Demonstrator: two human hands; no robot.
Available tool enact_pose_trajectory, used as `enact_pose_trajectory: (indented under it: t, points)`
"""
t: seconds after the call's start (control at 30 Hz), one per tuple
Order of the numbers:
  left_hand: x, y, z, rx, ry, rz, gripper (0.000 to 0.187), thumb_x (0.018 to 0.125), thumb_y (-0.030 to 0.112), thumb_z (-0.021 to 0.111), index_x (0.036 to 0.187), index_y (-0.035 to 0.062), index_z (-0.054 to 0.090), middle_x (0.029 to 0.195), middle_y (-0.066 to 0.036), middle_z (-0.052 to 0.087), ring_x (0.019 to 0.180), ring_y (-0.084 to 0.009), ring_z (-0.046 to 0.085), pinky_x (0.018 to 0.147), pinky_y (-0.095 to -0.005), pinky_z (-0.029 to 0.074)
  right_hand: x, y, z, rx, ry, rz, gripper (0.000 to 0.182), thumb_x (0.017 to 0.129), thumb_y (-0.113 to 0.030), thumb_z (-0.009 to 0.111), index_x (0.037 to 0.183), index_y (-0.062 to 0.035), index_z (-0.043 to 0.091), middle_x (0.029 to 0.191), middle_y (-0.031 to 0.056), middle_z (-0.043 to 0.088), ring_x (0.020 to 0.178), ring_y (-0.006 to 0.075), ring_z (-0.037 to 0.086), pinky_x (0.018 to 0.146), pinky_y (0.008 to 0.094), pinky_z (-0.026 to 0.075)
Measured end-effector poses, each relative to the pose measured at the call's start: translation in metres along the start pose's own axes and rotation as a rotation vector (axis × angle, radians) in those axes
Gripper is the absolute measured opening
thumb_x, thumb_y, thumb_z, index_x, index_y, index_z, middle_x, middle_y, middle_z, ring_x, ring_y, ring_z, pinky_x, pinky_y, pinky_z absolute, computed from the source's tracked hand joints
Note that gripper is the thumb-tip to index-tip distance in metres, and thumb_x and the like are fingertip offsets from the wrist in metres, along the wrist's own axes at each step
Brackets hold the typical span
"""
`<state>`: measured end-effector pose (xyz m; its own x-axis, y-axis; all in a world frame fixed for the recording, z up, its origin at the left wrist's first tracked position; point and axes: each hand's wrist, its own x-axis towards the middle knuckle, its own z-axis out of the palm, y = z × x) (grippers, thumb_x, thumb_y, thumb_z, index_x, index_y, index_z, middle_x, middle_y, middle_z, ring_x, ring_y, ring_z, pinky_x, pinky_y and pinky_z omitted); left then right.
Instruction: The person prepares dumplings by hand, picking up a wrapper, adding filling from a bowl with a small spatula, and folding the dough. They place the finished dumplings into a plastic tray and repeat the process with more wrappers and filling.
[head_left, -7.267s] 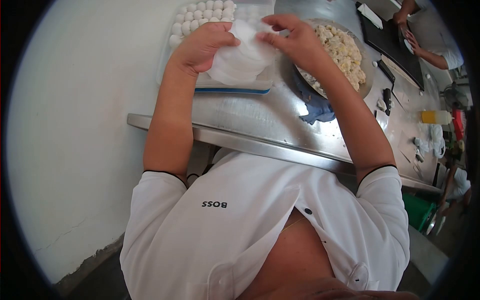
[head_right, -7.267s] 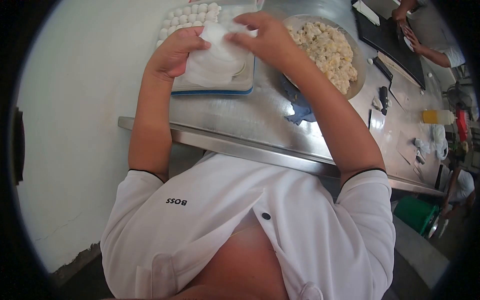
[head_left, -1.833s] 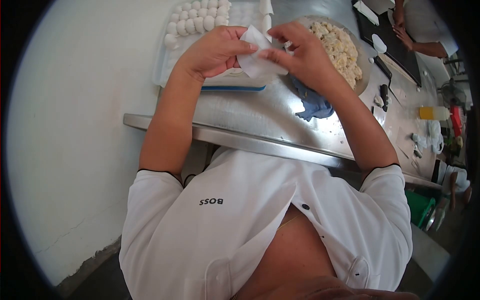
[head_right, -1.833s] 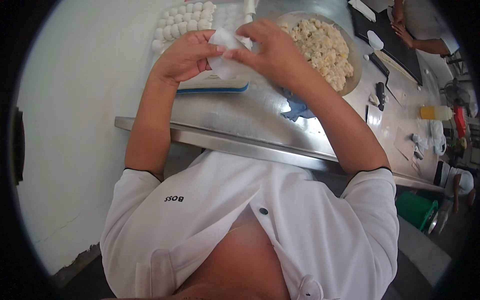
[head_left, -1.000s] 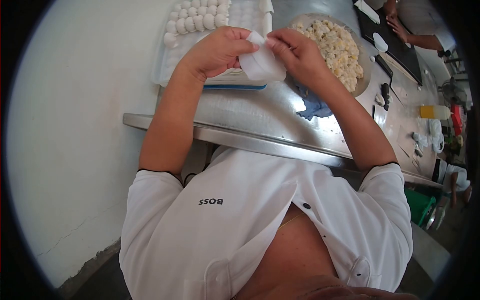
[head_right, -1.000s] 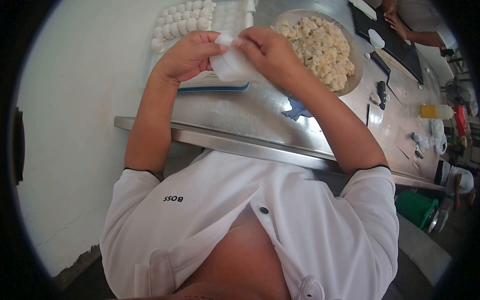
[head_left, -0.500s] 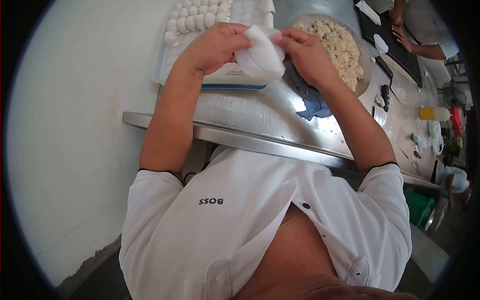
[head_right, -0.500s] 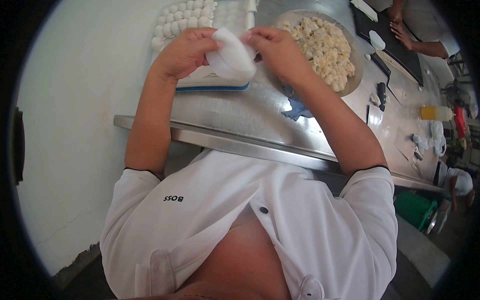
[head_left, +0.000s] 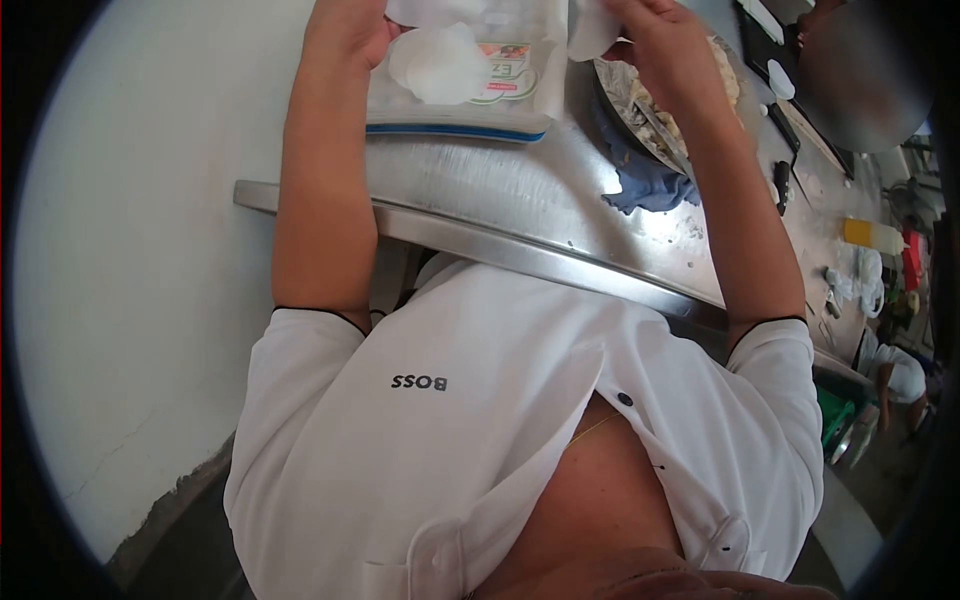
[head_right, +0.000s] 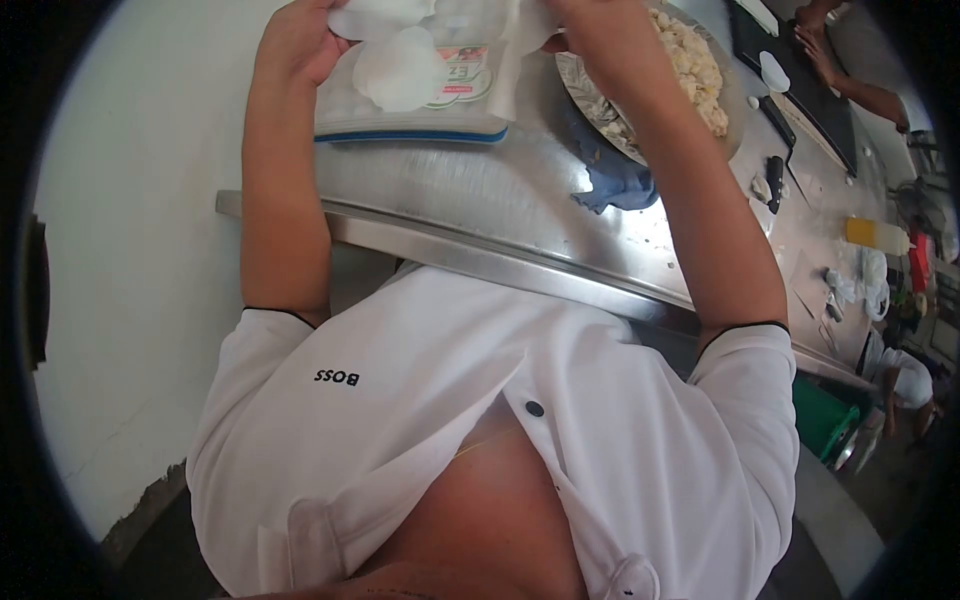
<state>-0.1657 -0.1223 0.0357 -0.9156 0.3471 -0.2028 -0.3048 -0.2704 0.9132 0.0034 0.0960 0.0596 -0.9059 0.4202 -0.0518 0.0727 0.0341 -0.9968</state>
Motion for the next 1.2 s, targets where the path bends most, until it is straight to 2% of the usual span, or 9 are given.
enact_pose_trajectory:
  t: [0.1, 0.23, 0.43, 0.5, 0.57, 0.67, 0.9, 0.97, 1.2]
  points:
    - [-0.004, -0.004, 0.006, -0.055, -0.022, 0.086, 0.013, 0.081, 0.000, 0.056, 0.090, -0.0077, 0.061, 0.091, -0.017, 0.064, 0.081, -0.0301, 0.067, 0.068, -0.0426, 0.059, -0.018, 0.016, 0.023, -0.502, -0.188, -0.301, 0.019, 0.092, -0.023, 0.064, 0.103, -0.0070, 0.066, 0.096, 0.0035, 0.066, 0.083, 0.0183, 0.063, 0.073, 0.0312, 0.051]
    - [-0.002, -0.009, 0.007, -0.052, -0.100, 0.113, 0.011, 0.081, -0.001, 0.055, 0.089, -0.0063, 0.062, 0.091, -0.017, 0.065, 0.080, -0.0301, 0.067, 0.069, -0.0421, 0.059, -0.047, 0.047, 0.043, -1.031, -0.536, -0.835, 0.022, 0.078, -0.025, 0.072, 0.093, -0.0089, 0.069, 0.102, 0.0068, 0.064, 0.098, 0.0306, 0.057, 0.081, 0.0421, 0.049]
    - [-0.026, -0.006, 0.019, 0.048, -0.411, -0.014, 0.019, 0.084, -0.002, 0.053, 0.100, -0.0071, 0.061, 0.097, -0.016, 0.067, 0.082, -0.0267, 0.068, 0.072, -0.0403, 0.059, -0.047, 0.024, 0.005, -0.923, -0.287, -0.788, 0.034, 0.082, -0.027, 0.073, 0.108, -0.0064, 0.066, 0.114, 0.0094, 0.061, 0.105, 0.0273, 0.058, 0.087, 0.0372, 0.049]
    - [-0.031, -0.011, 0.027, 0.183, -0.598, -0.080, 0.022, 0.085, -0.002, 0.052, 0.105, -0.0076, 0.060, 0.099, -0.015, 0.067, 0.083, -0.0253, 0.068, 0.074, -0.0398, 0.058, -0.031, 0.013, -0.011, -0.091, -0.127, -0.047, 0.042, 0.085, -0.036, 0.072, 0.115, -0.0069, 0.064, 0.107, 0.0035, 0.065, 0.096, 0.0176, 0.060, 0.086, 0.0308, 0.046]
    - [-0.033, -0.025, 0.032, 0.291, -0.850, -0.133, 0.034, 0.088, 0.005, 0.058, 0.120, -0.0061, 0.060, 0.109, -0.010, 0.066, 0.097, -0.0185, 0.065, 0.085, -0.0363, 0.054, -0.026, 0.022, -0.017, 0.059, -0.158, -0.018, 0.048, 0.087, -0.036, 0.070, 0.120, -0.0020, 0.061, 0.107, 0.0038, 0.065, 0.094, 0.0120, 0.060, 0.083, 0.0266, 0.046]
    - [-0.054, -0.024, 0.048, 0.207, -0.855, -0.204, 0.037, 0.087, 0.005, 0.058, 0.122, -0.0064, 0.058, 0.106, -0.010, 0.066, 0.094, -0.0183, 0.066, 0.084, -0.0332, 0.054, -0.028, 0.027, -0.013, 0.292, -0.292, 0.096, 0.041, 0.085, -0.025, 0.071, 0.113, 0.0037, 0.061, 0.099, 0.0057, 0.065, 0.087, 0.0112, 0.060, 0.077, 0.0267, 0.047]
    - [-0.050, -0.026, 0.052, 0.213, -0.798, -0.284, 0.032, 0.089, 0.006, 0.058, 0.115, -0.0104, 0.055, 0.103, -0.015, 0.064, 0.089, -0.0211, 0.066, 0.080, -0.0340, 0.056, -0.021, 0.030, -0.017, 0.266, -0.094, 0.047, 0.032, 0.084, -0.021, 0.070, 0.107, 0.0011, 0.065, 0.092, 0.0061, 0.066, 0.081, 0.0122, 0.060, 0.076, 0.0272, 0.048]
    - [-0.050, -0.026, 0.053, 0.216, -0.779, -0.277, 0.029, 0.089, 0.007, 0.059, 0.113, -0.0098, 0.056, 0.101, -0.015, 0.064, 0.088, -0.0209, 0.066, 0.078, -0.0334, 0.057, -0.017, 0.043, -0.018, -0.306, 0.031, -0.229, 0.034, 0.084, -0.024, 0.070, 0.108, -0.0001, 0.064, 0.096, 0.0098, 0.066, 0.082, 0.0179, 0.062, 0.078, 0.0300, 0.049]
    - [-0.051, -0.030, 0.054, 0.292, -0.787, -0.229, 0.028, 0.091, 0.011, 0.062, 0.115, -0.0025, 0.056, 0.101, -0.009, 0.066, 0.086, -0.0151, 0.067, 0.076, -0.0291, 0.057, -0.036, 0.033, -0.005, -0.798, 0.133, -0.757, 0.037, 0.083, -0.032, 0.071, 0.104, -0.0020, 0.064, 0.100, 0.0157, 0.061, 0.090, 0.0319, 0.060, 0.081, 0.0388, 0.049]
